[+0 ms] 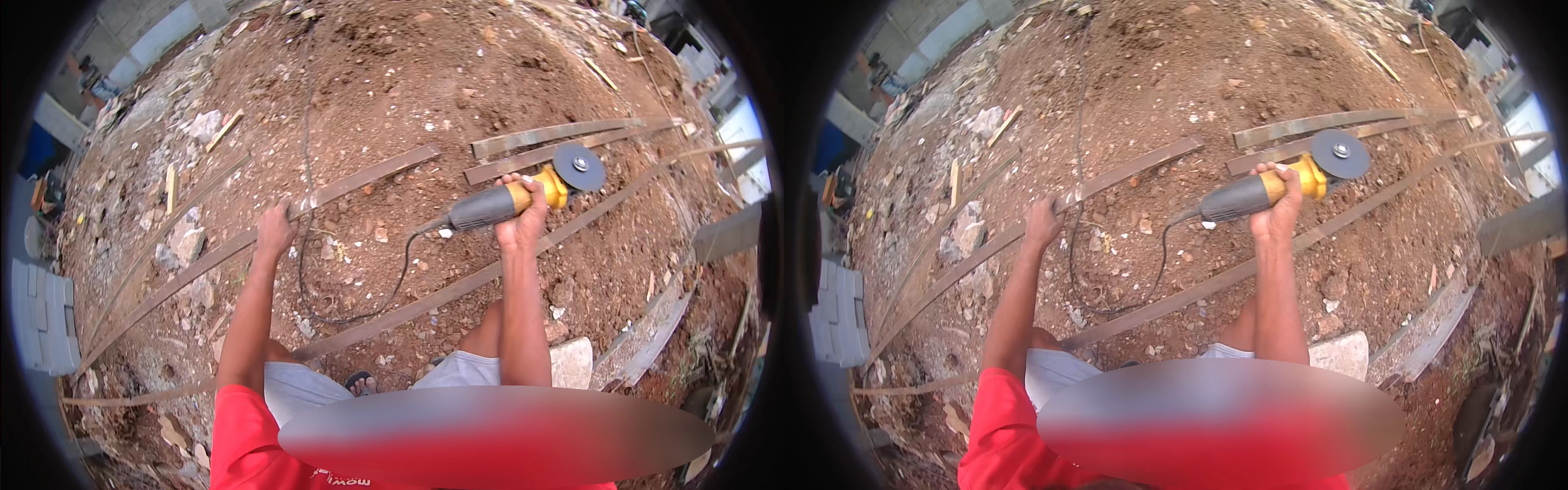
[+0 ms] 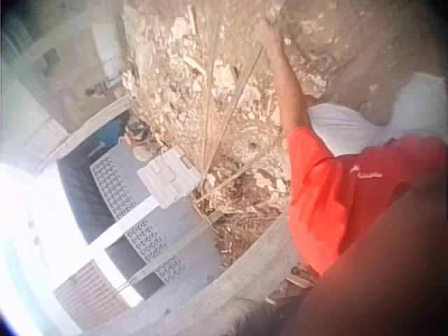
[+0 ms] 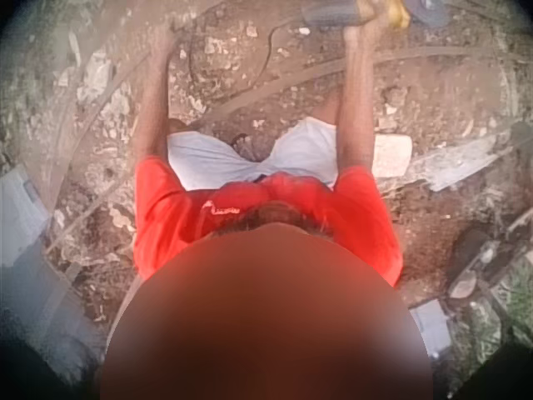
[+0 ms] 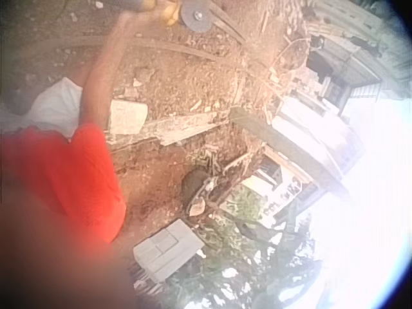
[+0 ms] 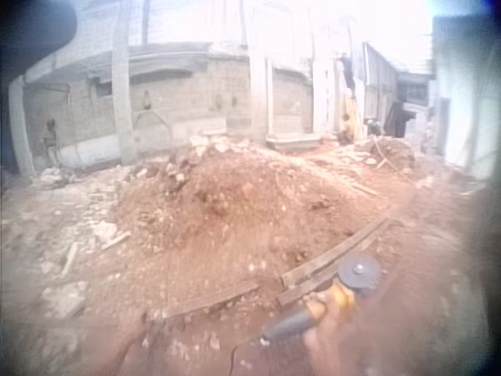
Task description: The person uses an angle grinder to cut several long metal rods on a construction site. They position the rods, cut them to length, and then move the cut pieces aside.
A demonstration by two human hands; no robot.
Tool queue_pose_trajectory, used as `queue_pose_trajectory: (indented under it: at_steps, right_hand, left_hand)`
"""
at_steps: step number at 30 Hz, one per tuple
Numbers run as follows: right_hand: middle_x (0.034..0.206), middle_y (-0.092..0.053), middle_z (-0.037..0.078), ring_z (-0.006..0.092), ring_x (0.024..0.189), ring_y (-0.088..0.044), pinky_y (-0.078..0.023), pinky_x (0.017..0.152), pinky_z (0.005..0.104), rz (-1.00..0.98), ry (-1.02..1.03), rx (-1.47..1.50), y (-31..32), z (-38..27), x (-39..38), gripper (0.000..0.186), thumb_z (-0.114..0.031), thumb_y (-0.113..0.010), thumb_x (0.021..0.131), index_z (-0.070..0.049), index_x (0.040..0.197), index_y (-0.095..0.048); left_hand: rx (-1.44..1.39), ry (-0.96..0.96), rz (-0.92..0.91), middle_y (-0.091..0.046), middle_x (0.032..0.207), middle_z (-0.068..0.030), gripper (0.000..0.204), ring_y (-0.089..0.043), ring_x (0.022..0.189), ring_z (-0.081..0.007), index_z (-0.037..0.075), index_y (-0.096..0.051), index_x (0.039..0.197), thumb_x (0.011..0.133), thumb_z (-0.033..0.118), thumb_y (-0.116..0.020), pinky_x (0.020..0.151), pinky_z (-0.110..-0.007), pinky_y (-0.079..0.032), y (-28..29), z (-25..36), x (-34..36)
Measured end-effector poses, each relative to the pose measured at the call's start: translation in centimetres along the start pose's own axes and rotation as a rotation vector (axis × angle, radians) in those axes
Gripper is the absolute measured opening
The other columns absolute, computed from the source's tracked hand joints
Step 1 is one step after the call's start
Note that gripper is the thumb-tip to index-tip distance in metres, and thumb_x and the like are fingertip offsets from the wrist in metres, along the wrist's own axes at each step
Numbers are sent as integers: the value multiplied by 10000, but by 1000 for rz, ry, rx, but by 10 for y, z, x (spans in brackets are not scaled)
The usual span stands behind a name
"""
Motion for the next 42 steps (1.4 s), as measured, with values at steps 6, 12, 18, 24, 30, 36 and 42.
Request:
queue_pose_trajectory:
  at_steps: [6, 12, 18, 24, 30, 36, 42]
  right_hand:
    - [1081, -712, 180, 334, 1032, -687, -585, 1003, 495, 45, -37, -15, 57, -28, 34, 260, -107, -743, 860, 13, 1070, -646]
    - [1088, -699, 157, 277, 1056, -686, -556, 1038, 474, 165, 49, -157, 71, -32, 48, 278, -76, -748, 877, 1, 1120, -640]
    - [1058, -687, 143, 283, 1037, -681, -554, 1010, 463, 198, 30, -143, 96, -46, 82, 251, -71, -763, 888, 59, 1074, -655]
    - [1078, -706, 147, 284, 1053, -691, -548, 1024, 462, 207, 12, -131, 109, -38, 100, 258, -88, -764, 890, 55, 1081, -667]
    - [1137, -707, 164, 299, 1107, -686, -541, 1051, 476, 192, -34, -215, 91, -23, 86, 292, -81, -737, 905, 62, 1146, -657]
    - [1142, -700, 166, 291, 1109, -680, -548, 1055, 475, 118, -23, -272, 75, -30, 67, 303, -83, -743, 908, 54, 1155, -632]
    - [1118, -707, 157, 279, 1101, -681, -552, 1054, 476, 75, 20, -239, 73, -30, 70, 260, -71, -738, 913, 49, 1118, -631]
  left_hand:
    - [-29, -99, 206, -630, 1118, -210, 459, -637, 1100, -437, 57, -636, 1198, 749, 94, -721, 972, -563, -504, 27, 24, -7]
    - [-99, -26, 197, -695, 1096, -181, 360, -708, 951, -369, 74, -700, 1070, 722, 163, -689, 781, -518, -556, 109, 42, -46]
    - [-29, 17, -131, -715, 972, -125, 397, -697, 805, -367, 105, -707, 1039, 662, 213, -642, 670, -529, -526, 195, 56, -92]
    - [141, -64, 349, -658, 992, -136, 423, -655, 984, -372, 65, -630, 1098, 685, 155, -646, 825, -498, -517, 211, -61, -154]
    - [419, 345, 287, -607, 1303, -179, 489, -565, 1271, -383, 83, -618, 1286, 802, 152, -632, 1112, -504, -418, 221, -253, -200]
    - [435, 943, 115, -519, 1456, -268, 548, -476, 1394, -450, 43, -571, 1402, 905, 244, -683, 1131, -617, -395, 233, -316, -192]
    - [-22, 270, 285, -607, 1306, -224, 489, -620, 1213, -365, 47, -637, 1268, 859, 283, -763, 1015, -490, -515, 150, -129, -142]
Point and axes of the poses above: each hand's wrist, its own x-axis towards the middle knuckle, its own y-axis out of the back of the hand, z = x × y, the point moved 7 cm from there along x, towards the middle knuckle
